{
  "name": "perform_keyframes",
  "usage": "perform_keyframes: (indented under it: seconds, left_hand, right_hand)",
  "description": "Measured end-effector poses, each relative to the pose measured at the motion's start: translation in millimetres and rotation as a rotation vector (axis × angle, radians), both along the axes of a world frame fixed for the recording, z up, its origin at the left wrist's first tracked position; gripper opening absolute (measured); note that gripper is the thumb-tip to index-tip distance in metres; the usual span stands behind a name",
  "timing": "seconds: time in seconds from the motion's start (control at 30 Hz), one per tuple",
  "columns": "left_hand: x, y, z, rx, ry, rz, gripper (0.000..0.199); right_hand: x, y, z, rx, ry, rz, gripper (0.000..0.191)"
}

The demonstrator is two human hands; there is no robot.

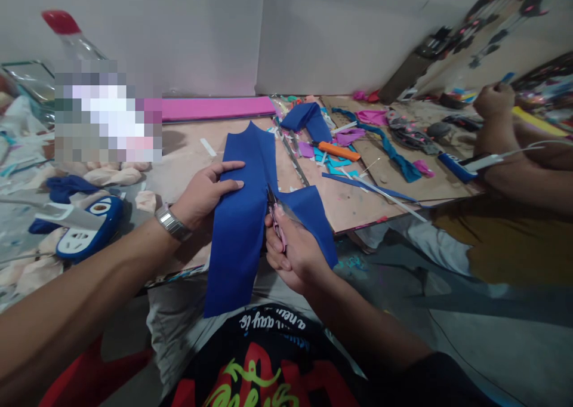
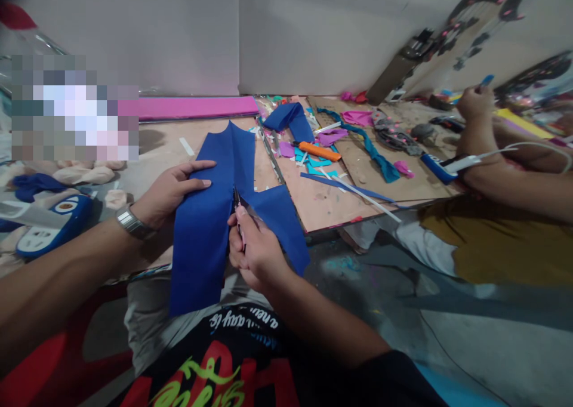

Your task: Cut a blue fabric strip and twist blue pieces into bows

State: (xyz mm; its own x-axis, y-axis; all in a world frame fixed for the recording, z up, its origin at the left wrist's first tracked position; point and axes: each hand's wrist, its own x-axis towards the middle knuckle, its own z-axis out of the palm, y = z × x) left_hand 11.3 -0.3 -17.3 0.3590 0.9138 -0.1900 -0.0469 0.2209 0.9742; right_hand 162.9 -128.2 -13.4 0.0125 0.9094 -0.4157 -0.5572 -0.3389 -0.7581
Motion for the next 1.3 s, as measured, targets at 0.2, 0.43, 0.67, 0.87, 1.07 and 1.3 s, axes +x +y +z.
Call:
perform_keyframes:
  seconds: [0.2, 0.43, 0.67, 0.87, 1.07, 1.3]
  left_hand:
    - [-1.4, -1.1, 1.4, 0.047, -0.019, -0.041, 0.068]
    - [-2.2, -4.5, 6.7, 0.012, 0.033, -0.106, 0.069]
    - [-1.6, -6.6, 9.6, 0.029, 0.068, -0.122, 0.069]
    - [-0.5, -6.6, 8.9, 0.040, 0.087, -0.100, 0.068]
    - [-0.8, -4.9, 5.0, 0.091, 0.078, -0.068, 0.068]
    - [-3.3, -4.8, 3.0, 0.130, 0.065, -0.048, 0.068]
  right_hand:
    - [0.5, 1.1, 0.0, 0.005, -0.007, 0.012, 0.046]
    - [1.3, 2.6, 1.2, 0.000, -0.017, 0.018, 0.044]
    - [3.0, 5.0, 3.0, -0.002, -0.026, 0.014, 0.043]
    - [3.9, 3.7, 4.2, -0.006, -0.038, 0.016, 0.044]
    - [4.4, 1.4, 6.3, 0.002, -0.040, 0.029, 0.044]
    - [8.1, -3.5, 8.8, -0.006, -0.038, 0.069, 0.044]
